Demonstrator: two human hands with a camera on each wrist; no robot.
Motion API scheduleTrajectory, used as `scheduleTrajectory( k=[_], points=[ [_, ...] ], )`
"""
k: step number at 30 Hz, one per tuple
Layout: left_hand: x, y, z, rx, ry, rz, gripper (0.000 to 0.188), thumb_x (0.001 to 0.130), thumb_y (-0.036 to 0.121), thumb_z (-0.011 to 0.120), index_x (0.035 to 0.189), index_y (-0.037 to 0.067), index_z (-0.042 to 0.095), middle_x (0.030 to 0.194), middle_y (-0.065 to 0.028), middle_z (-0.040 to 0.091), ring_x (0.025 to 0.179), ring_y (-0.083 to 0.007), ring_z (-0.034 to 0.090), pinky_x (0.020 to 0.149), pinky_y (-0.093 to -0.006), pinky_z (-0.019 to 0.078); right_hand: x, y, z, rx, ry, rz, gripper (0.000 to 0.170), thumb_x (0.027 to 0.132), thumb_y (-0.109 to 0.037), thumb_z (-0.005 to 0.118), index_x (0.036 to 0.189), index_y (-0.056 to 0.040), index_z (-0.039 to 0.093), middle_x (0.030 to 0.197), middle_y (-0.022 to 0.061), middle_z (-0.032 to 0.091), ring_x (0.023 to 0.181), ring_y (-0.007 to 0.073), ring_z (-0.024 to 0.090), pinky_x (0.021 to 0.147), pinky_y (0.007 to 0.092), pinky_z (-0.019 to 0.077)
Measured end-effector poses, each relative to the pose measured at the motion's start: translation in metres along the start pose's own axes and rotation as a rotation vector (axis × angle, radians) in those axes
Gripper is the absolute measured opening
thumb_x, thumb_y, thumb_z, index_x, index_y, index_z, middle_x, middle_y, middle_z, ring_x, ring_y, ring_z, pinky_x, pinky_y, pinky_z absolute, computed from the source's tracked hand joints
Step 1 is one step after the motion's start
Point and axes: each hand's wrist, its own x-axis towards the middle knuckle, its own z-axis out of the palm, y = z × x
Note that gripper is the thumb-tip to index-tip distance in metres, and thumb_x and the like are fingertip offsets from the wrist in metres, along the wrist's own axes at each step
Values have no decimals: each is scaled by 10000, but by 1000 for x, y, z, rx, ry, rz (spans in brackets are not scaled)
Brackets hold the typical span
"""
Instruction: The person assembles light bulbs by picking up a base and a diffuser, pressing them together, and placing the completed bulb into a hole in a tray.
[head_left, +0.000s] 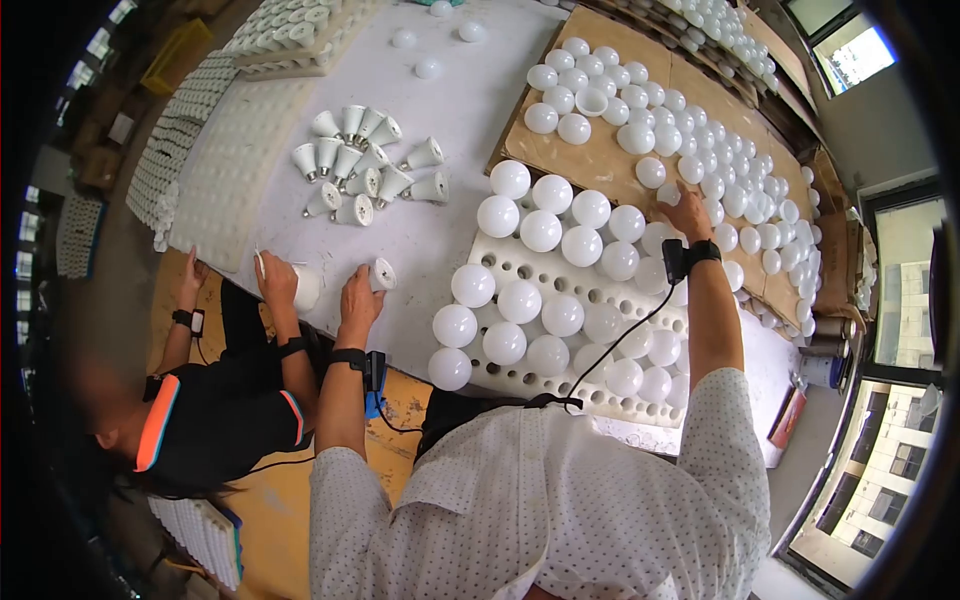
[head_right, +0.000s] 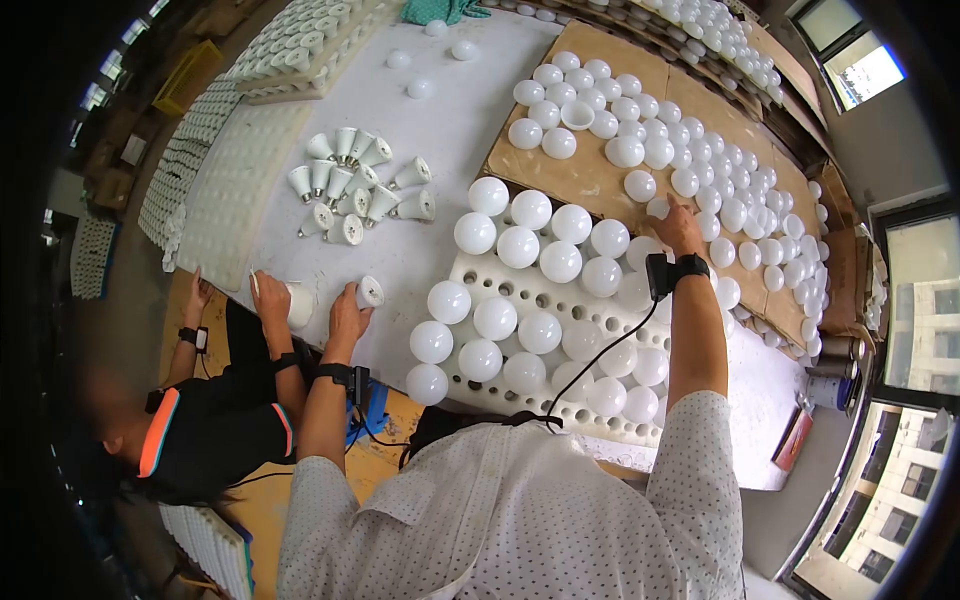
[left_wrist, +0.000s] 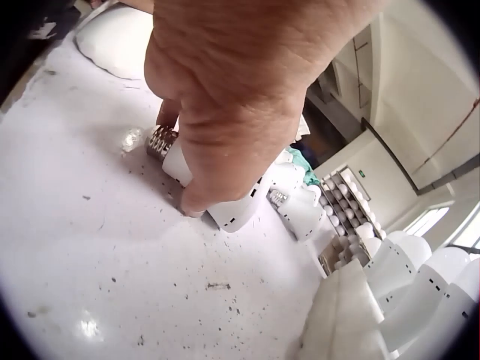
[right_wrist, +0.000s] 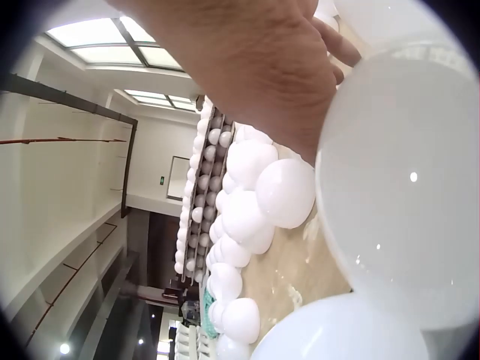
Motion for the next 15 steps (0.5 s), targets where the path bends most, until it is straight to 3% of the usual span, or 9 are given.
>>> scheduleTrajectory(
  k=[2, 4, 6, 7, 8, 9, 10, 12, 15],
  points=[
    [-7, 8, -4, -104, 0, -170, 504, 661, 116, 720, 1071, -2, 452, 966, -233, 584, 916, -398, 555, 793, -418, 455, 0, -4, -3, 30, -60, 20, 695, 696, -361, 658, 1293, -109, 408, 1198, 212, 500, 1102, 335, 494, 906, 399, 412],
    [-9, -9, 12, -102, 70, -204, 489, 660, 125, 725, 1053, -10, 467, 952, -206, 605, 873, -352, 594, 764, -405, 468, -6, -8, -6, -27, -7, 47, 688, 691, -376, 662, 1265, -88, 416, 1171, 202, 523, 1072, 335, 514, 885, 412, 423],
    [-11, -29, 22, -610, 170, -324, 422, 696, 112, 702, 1036, -13, 485, 956, -145, 621, 867, -249, 612, 755, -352, 480, -11, -4, -10, 8, 47, 29, 694, 676, -361, 681, 1245, -69, 410, 1130, 219, 539, 1042, 344, 527, 872, 421, 428],
    [-17, -6, -9, -915, 97, -463, 393, 753, 80, 653, 1092, -32, 488, 1015, -118, 596, 934, -177, 589, 750, -286, 476, -17, -3, -15, 156, 211, -32, 694, 680, -330, 685, 1255, -65, 399, 1100, 213, 551, 1013, 329, 547, 836, 407, 451],
    [-20, -1, -19, -918, 98, -459, 393, 753, 80, 653, 1092, -32, 488, 1015, -118, 596, 934, -177, 589, 750, -286, 476, -24, -1, -23, 303, 378, -96, 696, 685, -298, 690, 1265, -61, 388, 1071, 208, 563, 985, 314, 568, 799, 393, 474],
    [-24, 2, -25, -1178, 153, -327, 396, 776, 78, 617, 1130, -28, 475, 1042, -131, 587, 923, -182, 591, 737, -283, 473, -46, -11, -39, 915, 173, -59, 700, 721, -222, 669, 1310, -61, 329, 1034, 173, 560, 913, 276, 601, 703, 338, 515],
    [-29, 6, -33, -1432, 204, -186, 400, 800, 76, 582, 1168, -24, 463, 1069, -145, 578, 913, -187, 594, 724, -280, 471, -66, -17, -47, 911, 175, -60, 700, 721, -222, 669, 1310, -61, 329, 1034, 173, 560, 913, 276, 601, 703, 338, 515],
    [-42, 42, -69, -1539, 165, -192, 408, 795, 49, 575, 1175, -32, 451, 1066, -145, 577, 847, -167, 603, 662, -267, 498, -106, -27, -53, 1600, -101, -233, 732, 747, -185, 649, 1351, -60, 255, 1028, 134, 544, 859, 242, 614, 644, 292, 529],
    [-57, 87, -101, -1558, -315, 104, 441, 777, 80, 567, 1177, -56, 443, 1114, -231, 554, 795, -165, 600, 664, -276, 479, -157, -49, -53, 1614, -205, -388, 827, 707, -201, 690, 1366, -50, 213, 1037, 143, 546, 805, 231, 612, 645, 278, 524]
  ],
)
